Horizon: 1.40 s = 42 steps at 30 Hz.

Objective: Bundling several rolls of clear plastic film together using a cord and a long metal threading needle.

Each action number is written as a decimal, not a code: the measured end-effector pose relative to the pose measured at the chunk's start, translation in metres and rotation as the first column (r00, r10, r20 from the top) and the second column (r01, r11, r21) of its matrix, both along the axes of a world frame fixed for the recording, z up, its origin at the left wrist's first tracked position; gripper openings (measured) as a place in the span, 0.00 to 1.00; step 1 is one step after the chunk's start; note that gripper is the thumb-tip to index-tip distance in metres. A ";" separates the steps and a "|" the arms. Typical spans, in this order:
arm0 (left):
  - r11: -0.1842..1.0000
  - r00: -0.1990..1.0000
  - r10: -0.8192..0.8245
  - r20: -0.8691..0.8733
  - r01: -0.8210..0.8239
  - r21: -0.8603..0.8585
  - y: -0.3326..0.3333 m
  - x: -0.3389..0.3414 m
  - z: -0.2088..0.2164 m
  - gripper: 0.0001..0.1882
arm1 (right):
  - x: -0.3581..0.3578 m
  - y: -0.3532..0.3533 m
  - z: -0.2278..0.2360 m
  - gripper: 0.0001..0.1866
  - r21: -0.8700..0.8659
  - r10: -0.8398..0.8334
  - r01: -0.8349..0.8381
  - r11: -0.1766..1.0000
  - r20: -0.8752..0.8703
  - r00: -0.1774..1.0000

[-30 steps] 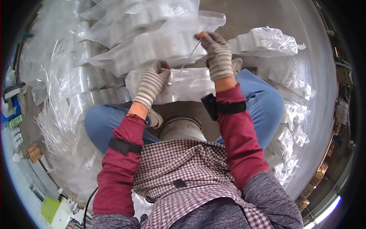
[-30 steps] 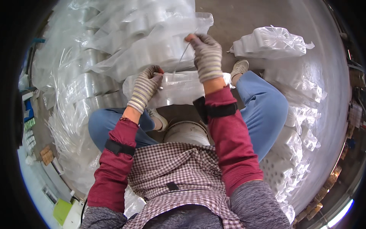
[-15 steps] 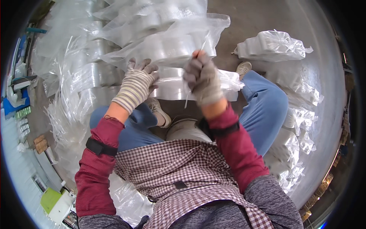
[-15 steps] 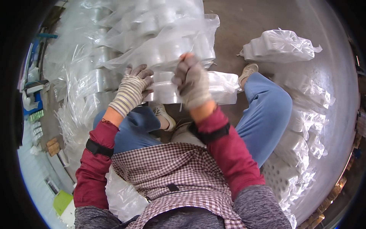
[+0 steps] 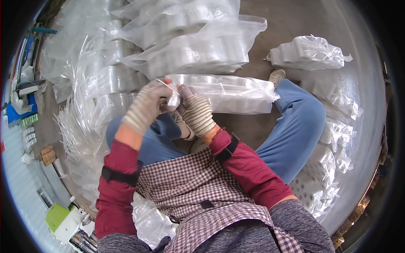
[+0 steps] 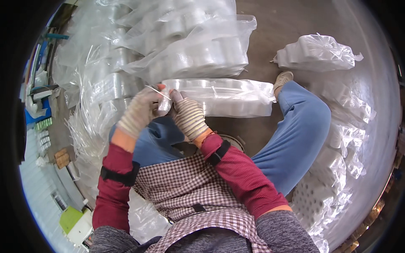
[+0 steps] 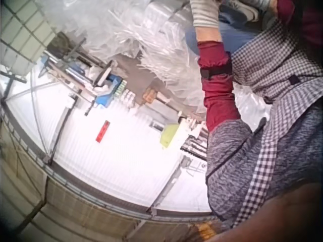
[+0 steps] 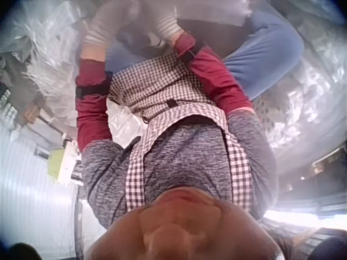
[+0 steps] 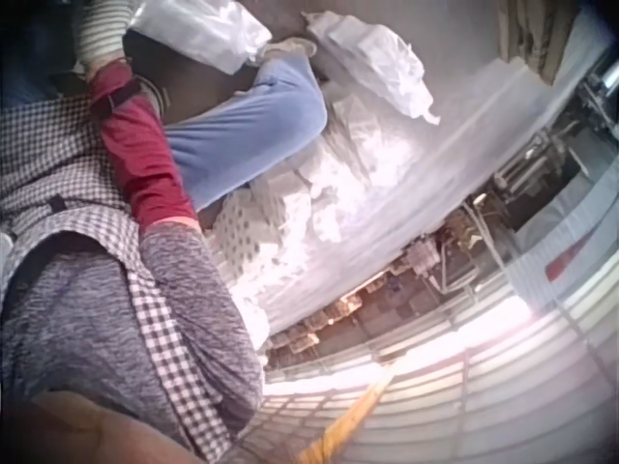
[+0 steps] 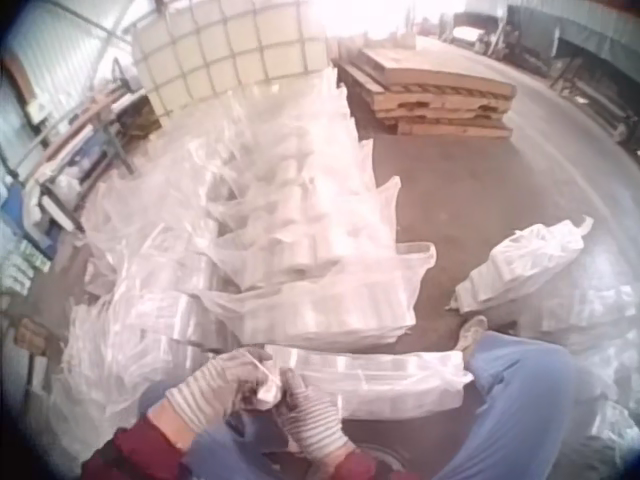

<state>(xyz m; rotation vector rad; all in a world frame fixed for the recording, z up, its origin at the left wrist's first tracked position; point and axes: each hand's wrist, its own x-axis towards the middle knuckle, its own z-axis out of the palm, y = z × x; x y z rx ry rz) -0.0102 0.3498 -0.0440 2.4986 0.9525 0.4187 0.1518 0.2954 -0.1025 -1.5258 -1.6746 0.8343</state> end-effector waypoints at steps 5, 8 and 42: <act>0.498 0.860 0.495 -0.125 -0.399 -0.770 0.017 -0.016 0.036 0.37 | 0.009 0.014 -0.001 0.07 0.005 -0.032 0.033 0.999 -0.100 0.994; 0.925 0.987 0.152 -0.055 -0.162 -0.343 0.028 -0.002 -0.022 0.38 | 0.009 0.014 -0.004 0.08 -0.060 -0.005 -0.007 0.998 -0.197 0.980; 0.132 -0.193 0.980 0.055 0.410 -0.902 -0.080 0.082 -0.050 0.14 | 0.181 -0.150 0.113 0.16 -0.748 -0.672 -0.003 0.664 -0.598 0.437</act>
